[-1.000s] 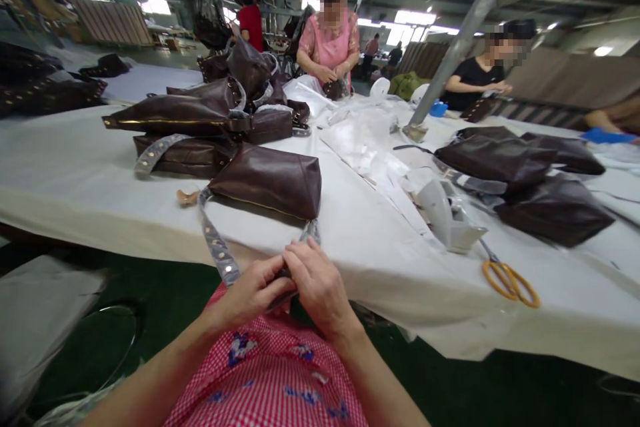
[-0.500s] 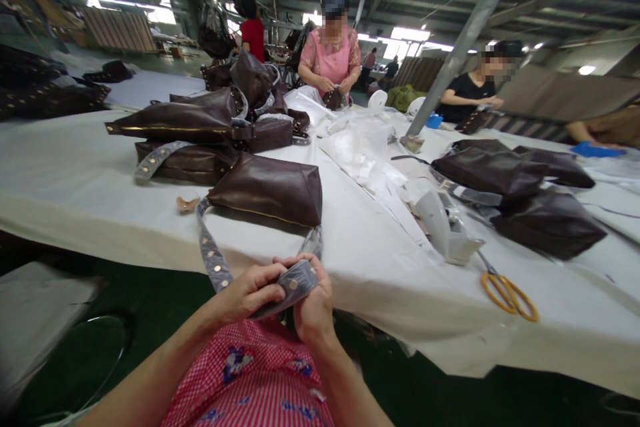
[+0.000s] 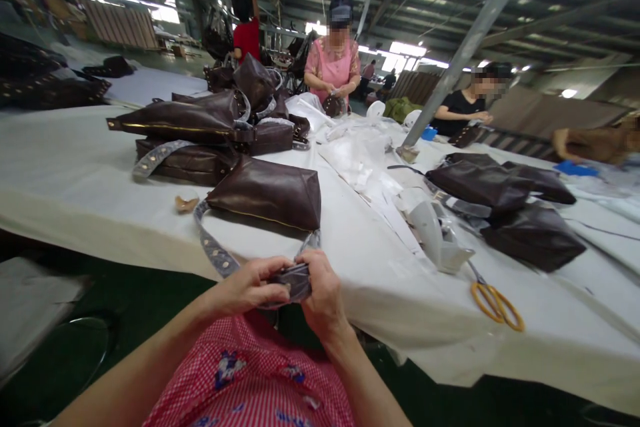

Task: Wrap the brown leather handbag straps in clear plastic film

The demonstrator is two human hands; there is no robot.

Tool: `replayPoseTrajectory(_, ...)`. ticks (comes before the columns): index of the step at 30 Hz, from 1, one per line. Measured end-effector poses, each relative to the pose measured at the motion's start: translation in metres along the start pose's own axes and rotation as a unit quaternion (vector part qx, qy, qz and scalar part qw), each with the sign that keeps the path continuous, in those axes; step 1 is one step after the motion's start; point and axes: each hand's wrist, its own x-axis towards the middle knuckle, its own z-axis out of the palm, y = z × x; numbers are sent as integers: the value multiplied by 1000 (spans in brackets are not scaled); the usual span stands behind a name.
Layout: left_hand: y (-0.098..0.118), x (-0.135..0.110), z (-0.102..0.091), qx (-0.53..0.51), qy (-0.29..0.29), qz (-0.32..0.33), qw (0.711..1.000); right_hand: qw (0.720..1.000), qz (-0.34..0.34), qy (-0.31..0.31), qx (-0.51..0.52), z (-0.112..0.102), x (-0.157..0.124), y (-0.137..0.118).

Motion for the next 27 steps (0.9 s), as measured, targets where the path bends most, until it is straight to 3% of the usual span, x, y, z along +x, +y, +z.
replayPoseTrajectory(2, 2, 2, -13, -6, -41, 3, 999, 993, 88, 23, 78, 8, -3, -4)
replayPoseTrajectory(4, 3, 3, -22, 24, -48, 11, 998, 967, 186, 38, 172, 20, -7, -6)
replayPoseTrajectory(7, 0, 3, -22, 34, -12, 11, 999, 913, 285, 59, 287, 38, -12, -3)
replayPoseTrajectory(9, -5, 3, -17, 15, 27, 2, 1000, 903, 303, 57, 298, 43, -12, 1)
replayPoseTrajectory(11, -9, 4, -11, 7, 62, -4, 998, 939, 253, 28, 233, 41, -9, 7)
replayPoseTrajectory(13, -9, 4, -5, 32, 94, -1, 995, 987, 119, -9, 105, 34, -2, 13)
replayPoseTrajectory(14, -7, 5, -3, 54, 108, 4, 993, 998, 39, -23, 35, 29, 2, 16)
replayPoseTrajectory(16, -2, 8, -2, 95, 125, 17, 987, 992, -86, -40, -79, 22, 10, 19)
replayPoseTrajectory(18, 4, 11, -6, 103, 115, 25, 988, 980, -136, -40, -141, 17, 16, 18)
replayPoseTrajectory(22, 11, 16, -28, 7, 4, 2, 1000, 985, -119, 2, -124, 14, 23, 11)
replayPoseTrajectory(24, 13, 17, -42, -49, -58, -20, 997, 995, -62, 16, -70, 16, 24, 4)
replayPoseTrajectory(27, 13, 14, -60, -87, -103, -49, 990, 997, 61, 29, 49, 29, 26, -7)
